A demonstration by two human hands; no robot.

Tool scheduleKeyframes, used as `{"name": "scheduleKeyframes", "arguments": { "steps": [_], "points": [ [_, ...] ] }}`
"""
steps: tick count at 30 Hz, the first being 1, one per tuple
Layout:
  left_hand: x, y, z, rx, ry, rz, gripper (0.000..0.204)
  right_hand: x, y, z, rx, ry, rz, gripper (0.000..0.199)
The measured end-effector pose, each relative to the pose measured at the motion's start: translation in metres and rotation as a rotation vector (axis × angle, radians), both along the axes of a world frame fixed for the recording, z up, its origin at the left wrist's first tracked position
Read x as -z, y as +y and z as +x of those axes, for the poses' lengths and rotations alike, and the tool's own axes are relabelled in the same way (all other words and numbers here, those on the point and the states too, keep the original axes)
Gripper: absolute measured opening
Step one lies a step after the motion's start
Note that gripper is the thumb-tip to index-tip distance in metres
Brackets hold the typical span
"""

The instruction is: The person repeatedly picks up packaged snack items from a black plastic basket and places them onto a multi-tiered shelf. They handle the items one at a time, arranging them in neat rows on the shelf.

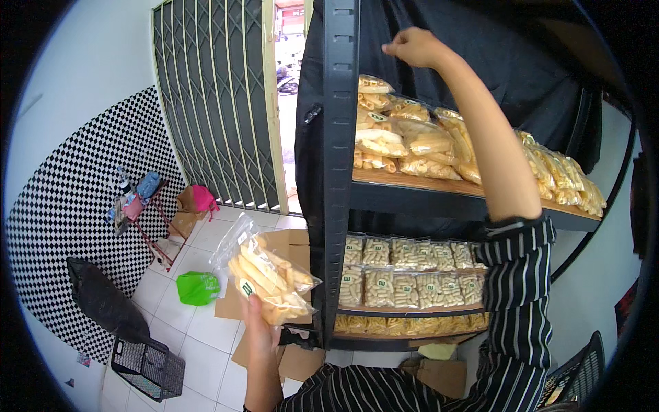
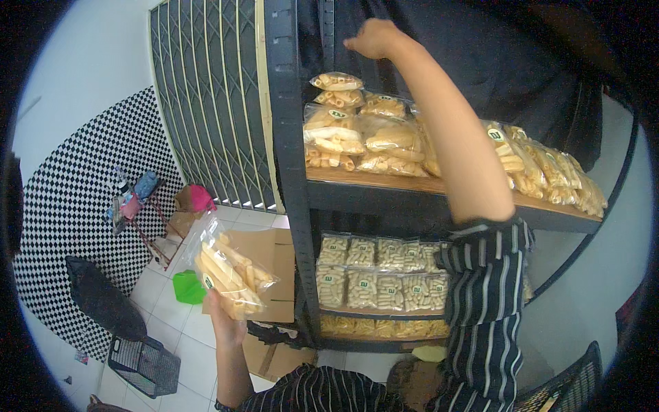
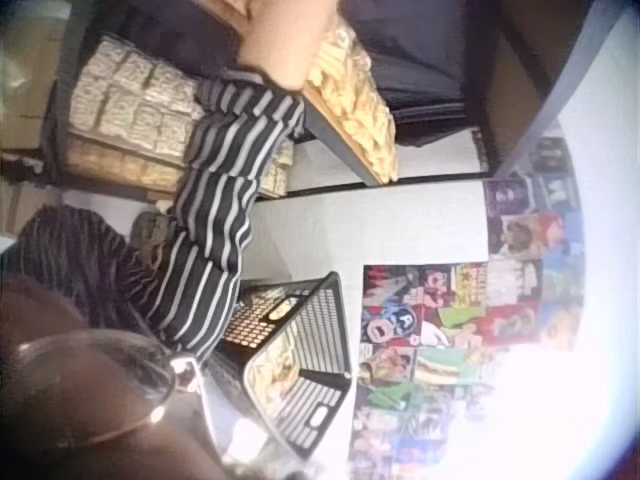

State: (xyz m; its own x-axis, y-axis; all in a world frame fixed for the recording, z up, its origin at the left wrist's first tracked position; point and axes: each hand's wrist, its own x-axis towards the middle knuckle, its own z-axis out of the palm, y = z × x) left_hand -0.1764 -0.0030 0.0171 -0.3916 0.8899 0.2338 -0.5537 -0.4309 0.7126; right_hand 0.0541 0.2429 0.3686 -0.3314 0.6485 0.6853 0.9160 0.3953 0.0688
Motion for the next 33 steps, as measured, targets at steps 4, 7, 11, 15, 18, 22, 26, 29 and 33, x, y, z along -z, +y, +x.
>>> {"name": "scheduleKeyframes", "arguments": {
  "steps": [4, 7, 11, 15, 18, 22, 26, 29, 33],
  "points": [
    [-0.012, -0.006, 0.006, 0.007, -0.037, 0.089, 0.065, 0.046, -0.114, -0.033, -0.727, 0.055, 0.346, 0.015],
    [-0.028, -0.015, 0.015, 0.094, 0.083, 0.045, 0.061, 0.11, -0.17, -0.055, -0.971, -0.058, 0.144, 0.032],
    [-0.028, -0.008, 0.044, 0.097, 0.176, 0.094, 0.06, 0.16, -0.215, -0.05, -0.883, -0.257, -0.185, 0.063],
    [-0.031, -0.007, 0.052, 0.079, 0.21, 0.137, 0.062, 0.179, -0.212, -0.057, -1.013, -0.13, -0.296, 0.061],
    [-0.025, 0.001, 0.049, 0.071, 0.132, 0.199, 0.061, 0.145, -0.219, -0.048, -0.871, -0.146, -0.411, 0.059],
    [-0.027, 0.0, 0.032, -0.055, 0.14, 0.141, 0.053, 0.088, -0.166, -0.016, -0.802, 0.184, 0.337, 0.052],
    [-0.028, 0.0, 0.021, -0.164, 0.105, 0.048, 0.058, 0.035, -0.1, 0.036, -0.251, 0.418, 0.261, 0.055],
    [-0.024, 0.004, 0.022, -0.191, 0.07, 0.021, 0.063, 0.019, -0.027, 0.091, 0.002, 0.564, 0.083, 0.059],
    [-0.02, 0.007, 0.009, -0.223, 0.041, 0.022, 0.065, 0.021, 0.026, 0.095, 0.136, 0.41, -0.337, 0.055]
  ]
}}
